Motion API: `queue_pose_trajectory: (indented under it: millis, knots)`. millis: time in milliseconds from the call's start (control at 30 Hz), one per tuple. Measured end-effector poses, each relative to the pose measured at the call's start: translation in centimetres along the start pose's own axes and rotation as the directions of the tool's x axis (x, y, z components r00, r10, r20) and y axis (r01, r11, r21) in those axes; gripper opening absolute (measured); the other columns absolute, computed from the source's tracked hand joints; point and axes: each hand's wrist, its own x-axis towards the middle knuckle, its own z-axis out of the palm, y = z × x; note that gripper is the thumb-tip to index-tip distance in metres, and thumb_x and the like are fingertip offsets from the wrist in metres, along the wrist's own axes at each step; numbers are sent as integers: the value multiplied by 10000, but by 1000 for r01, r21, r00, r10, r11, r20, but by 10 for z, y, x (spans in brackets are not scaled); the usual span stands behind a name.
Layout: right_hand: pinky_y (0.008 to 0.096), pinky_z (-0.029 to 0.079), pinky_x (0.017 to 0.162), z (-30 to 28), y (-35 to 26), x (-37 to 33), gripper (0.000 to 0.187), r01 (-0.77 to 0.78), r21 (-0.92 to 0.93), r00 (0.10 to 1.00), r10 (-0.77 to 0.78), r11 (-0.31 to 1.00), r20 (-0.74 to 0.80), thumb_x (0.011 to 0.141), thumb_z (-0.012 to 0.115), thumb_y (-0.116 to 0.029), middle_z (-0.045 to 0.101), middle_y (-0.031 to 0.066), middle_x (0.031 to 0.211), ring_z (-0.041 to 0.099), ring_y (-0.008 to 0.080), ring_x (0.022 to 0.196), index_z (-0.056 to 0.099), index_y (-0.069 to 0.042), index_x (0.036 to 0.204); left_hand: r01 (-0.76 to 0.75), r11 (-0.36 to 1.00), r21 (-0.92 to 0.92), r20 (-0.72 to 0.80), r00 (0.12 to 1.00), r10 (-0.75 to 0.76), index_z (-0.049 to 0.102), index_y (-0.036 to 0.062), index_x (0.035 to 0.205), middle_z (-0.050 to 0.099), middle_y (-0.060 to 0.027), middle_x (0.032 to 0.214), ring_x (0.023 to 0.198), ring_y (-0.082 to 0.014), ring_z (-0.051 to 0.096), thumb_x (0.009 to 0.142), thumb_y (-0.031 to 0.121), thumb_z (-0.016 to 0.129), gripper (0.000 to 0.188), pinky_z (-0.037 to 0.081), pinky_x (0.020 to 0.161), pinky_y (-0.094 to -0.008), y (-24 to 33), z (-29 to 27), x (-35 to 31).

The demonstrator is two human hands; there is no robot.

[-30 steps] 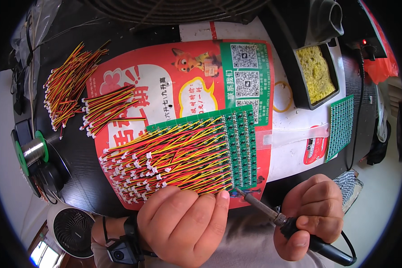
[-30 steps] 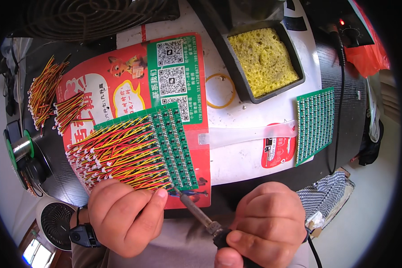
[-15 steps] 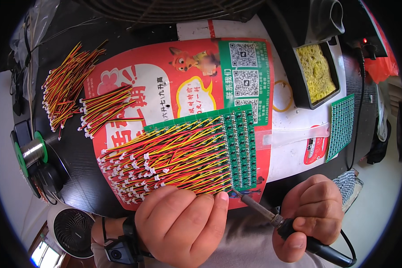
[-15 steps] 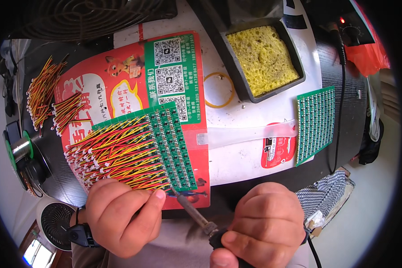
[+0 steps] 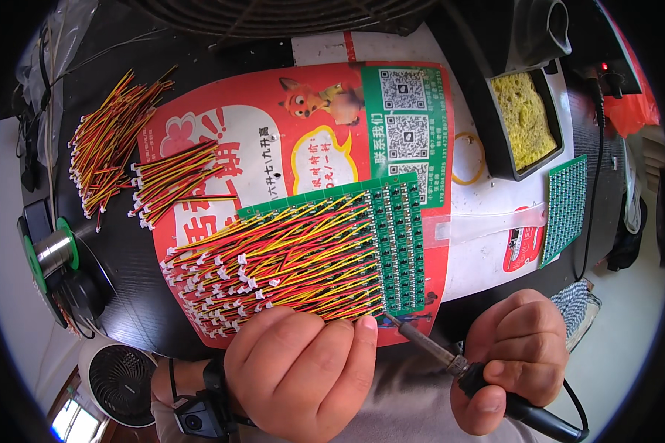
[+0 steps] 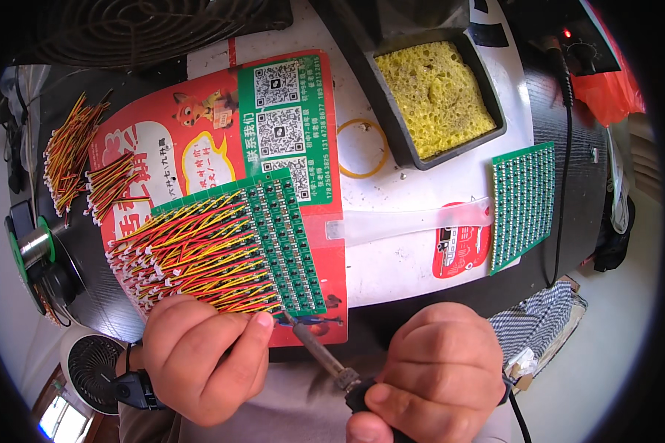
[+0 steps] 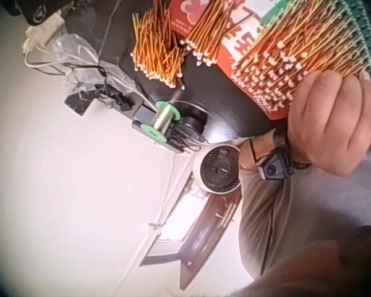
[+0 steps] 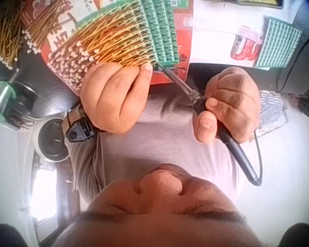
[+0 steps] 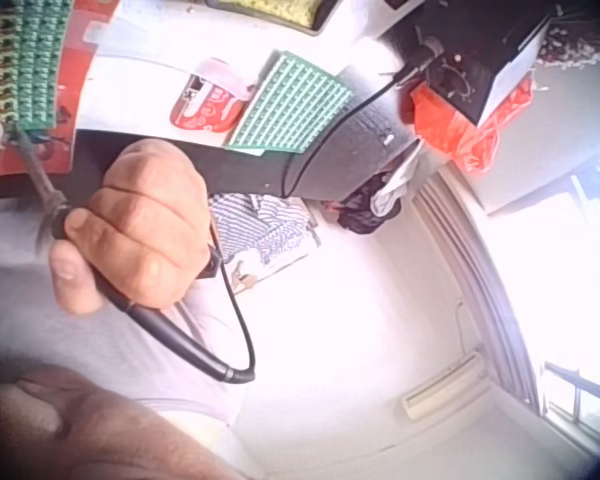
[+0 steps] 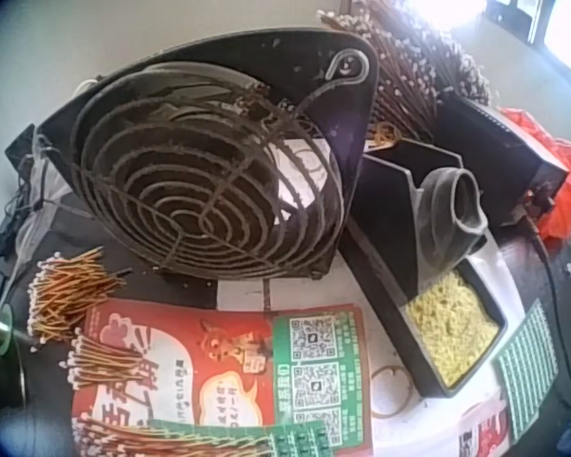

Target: Soldering multiple sets of wires to a printed circuit board.

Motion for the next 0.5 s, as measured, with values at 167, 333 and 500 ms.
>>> queue_pose_trajectory:
  millis: [167, 333, 500]
  knots:
    - [249, 259, 427, 0, 5, -4, 202, 80, 142, 996, -73, 987, -48, 765, 625, -190, 401, -7, 544, 355, 106, 466, 478, -58, 726, 2, 1000, 7, 0, 1000, -2, 690, 0, 871, 594, -54, 750, 609, -189, 531, 706, 33, 628, 179, 416, 490, -298, 1, -1, 1]
    - [217, 413, 417, -34, 6, -2, 229, -18, 241, 985, -25, 970, 173, 744, 798, -133, 522, -4, 617, 497, 115, 535, 590, -53, 798, -3, 1000, 7, 12, 1000, 3, 692, 1, 868, 595, -57, 752, 616, -193, 532, 710, 34, 632, 172, 419, 496, -303, 0, -2, 1]
    - [243, 241, 467, -6, 3, -3, 204, 7, 98, 1000, -8, 995, 6, 769, 630, -223, 389, -31, 559, 331, 87, 503, 482, -85, 744, 17, 1000, -6, 14, 1000, -17, 694, -3, 871, 590, -61, 745, 615, -199, 532, 699, 27, 637, 184, 420, 495, -305, -1, -1, -1]
